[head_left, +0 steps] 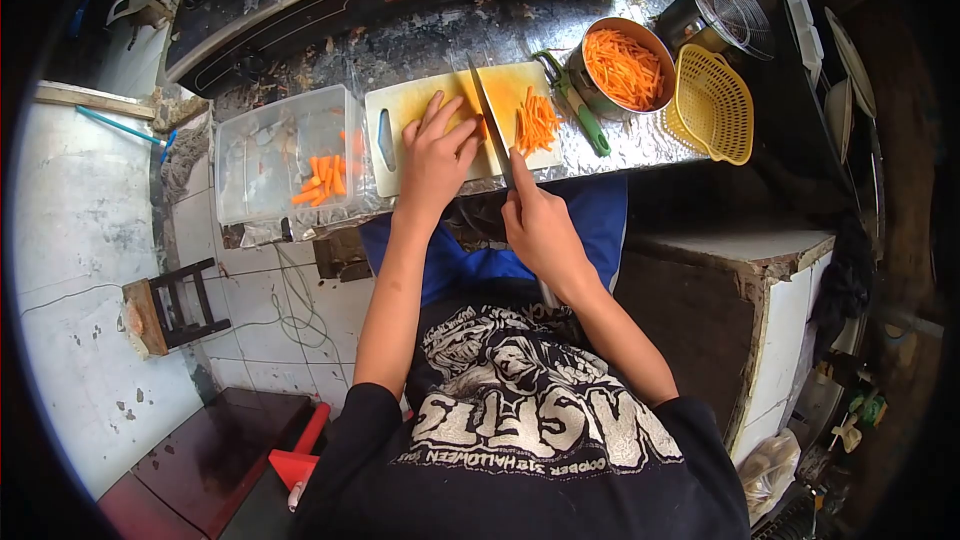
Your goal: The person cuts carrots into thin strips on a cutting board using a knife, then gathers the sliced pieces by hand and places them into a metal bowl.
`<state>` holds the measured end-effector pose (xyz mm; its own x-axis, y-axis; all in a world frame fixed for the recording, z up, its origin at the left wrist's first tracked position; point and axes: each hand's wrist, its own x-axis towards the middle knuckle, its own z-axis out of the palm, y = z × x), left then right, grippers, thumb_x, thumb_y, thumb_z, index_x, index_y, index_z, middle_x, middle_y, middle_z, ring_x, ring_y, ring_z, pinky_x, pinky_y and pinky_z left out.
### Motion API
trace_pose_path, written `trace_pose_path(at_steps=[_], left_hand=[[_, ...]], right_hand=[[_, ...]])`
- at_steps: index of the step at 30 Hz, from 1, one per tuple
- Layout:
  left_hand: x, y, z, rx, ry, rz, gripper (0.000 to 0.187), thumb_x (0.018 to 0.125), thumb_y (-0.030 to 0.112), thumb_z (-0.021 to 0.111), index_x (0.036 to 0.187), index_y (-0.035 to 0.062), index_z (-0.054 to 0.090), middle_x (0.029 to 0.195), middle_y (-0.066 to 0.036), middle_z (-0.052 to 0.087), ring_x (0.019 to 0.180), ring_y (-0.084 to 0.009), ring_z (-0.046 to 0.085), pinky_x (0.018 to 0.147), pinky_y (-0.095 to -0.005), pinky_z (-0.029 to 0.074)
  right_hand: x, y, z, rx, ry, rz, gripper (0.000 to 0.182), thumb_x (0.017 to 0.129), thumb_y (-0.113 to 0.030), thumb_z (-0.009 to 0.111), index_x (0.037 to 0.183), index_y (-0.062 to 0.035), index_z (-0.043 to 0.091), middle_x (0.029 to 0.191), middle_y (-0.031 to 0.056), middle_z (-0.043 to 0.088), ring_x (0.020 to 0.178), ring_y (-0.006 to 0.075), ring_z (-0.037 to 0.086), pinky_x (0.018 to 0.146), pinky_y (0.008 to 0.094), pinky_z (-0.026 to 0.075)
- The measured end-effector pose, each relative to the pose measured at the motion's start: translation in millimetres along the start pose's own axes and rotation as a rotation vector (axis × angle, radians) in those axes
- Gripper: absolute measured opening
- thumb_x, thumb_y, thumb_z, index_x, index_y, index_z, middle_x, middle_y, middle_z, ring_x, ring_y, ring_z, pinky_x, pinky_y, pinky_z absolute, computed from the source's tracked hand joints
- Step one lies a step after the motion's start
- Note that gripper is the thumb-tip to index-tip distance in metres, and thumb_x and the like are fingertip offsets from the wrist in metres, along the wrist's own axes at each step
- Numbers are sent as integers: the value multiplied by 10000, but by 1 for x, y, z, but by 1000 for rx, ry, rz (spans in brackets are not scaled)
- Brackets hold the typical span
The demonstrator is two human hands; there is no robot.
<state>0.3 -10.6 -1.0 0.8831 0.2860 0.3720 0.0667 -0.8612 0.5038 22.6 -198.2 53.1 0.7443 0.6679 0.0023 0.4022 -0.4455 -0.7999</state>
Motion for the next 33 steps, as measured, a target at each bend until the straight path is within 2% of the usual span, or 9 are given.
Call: trace_pose_path(at_steps=[10, 14, 19, 24, 29, 33], left_hand=[[-3, 5, 8, 2, 68, -45, 205, 840, 114, 730, 1029, 37, 752, 1379, -135, 616, 1407, -301, 469, 1066, -436, 343], [-3, 1, 11, 13, 80, -37, 184, 823, 114, 742, 998, 60, 762, 1358, -137, 628, 1387, -298, 485, 1053, -446, 340], [-3, 2, 9, 1, 73, -53, 167, 816, 112, 742, 973, 58, 762, 1363, -129, 626, 1385, -304, 487, 1051, -452, 335], [-1, 2, 8, -28, 68, -73, 143, 812, 113, 744, 947, 72, 767, 1367, -104, 628, 1385, -296, 490, 1043, -444, 335], [-2, 2, 8, -59, 66, -84, 186, 833, 161, 756, 1002, 90, 785, 1366, -91, 630, 1377, -279, 497, 1047, -436, 334], [0, 2, 5, -90, 55, -91, 237, 850, 204, 761, 1066, 111, 791, 1362, -85, 634, 1371, -270, 501, 1053, -429, 333]], right_hand=[[-3, 4, 9, -89, -6, -32, 648, 899, -29, 572, 1475, 115, 315, 736, 290, 617, 657, 457, 645, 637, 541, 530], [-5, 1, 12, -145, -33, -18, 673, 909, -50, 578, 1493, 114, 287, 742, 288, 614, 641, 459, 646, 613, 540, 536], [-3, -13, 20, -228, -83, 71, 729, 923, -73, 586, 1517, 118, 209, 775, 313, 610, 633, 491, 652, 583, 561, 542], [8, -2, 27, -207, -67, 32, 731, 920, -62, 575, 1516, 116, 191, 784, 338, 617, 637, 512, 645, 588, 573, 538], [28, 4, 22, -128, -37, 6, 708, 916, -49, 559, 1501, 125, 199, 761, 344, 622, 650, 522, 637, 605, 574, 529], [25, 8, 11, -106, 14, -12, 684, 907, -21, 553, 1482, 145, 222, 738, 323, 621, 651, 499, 637, 618, 562, 522]])
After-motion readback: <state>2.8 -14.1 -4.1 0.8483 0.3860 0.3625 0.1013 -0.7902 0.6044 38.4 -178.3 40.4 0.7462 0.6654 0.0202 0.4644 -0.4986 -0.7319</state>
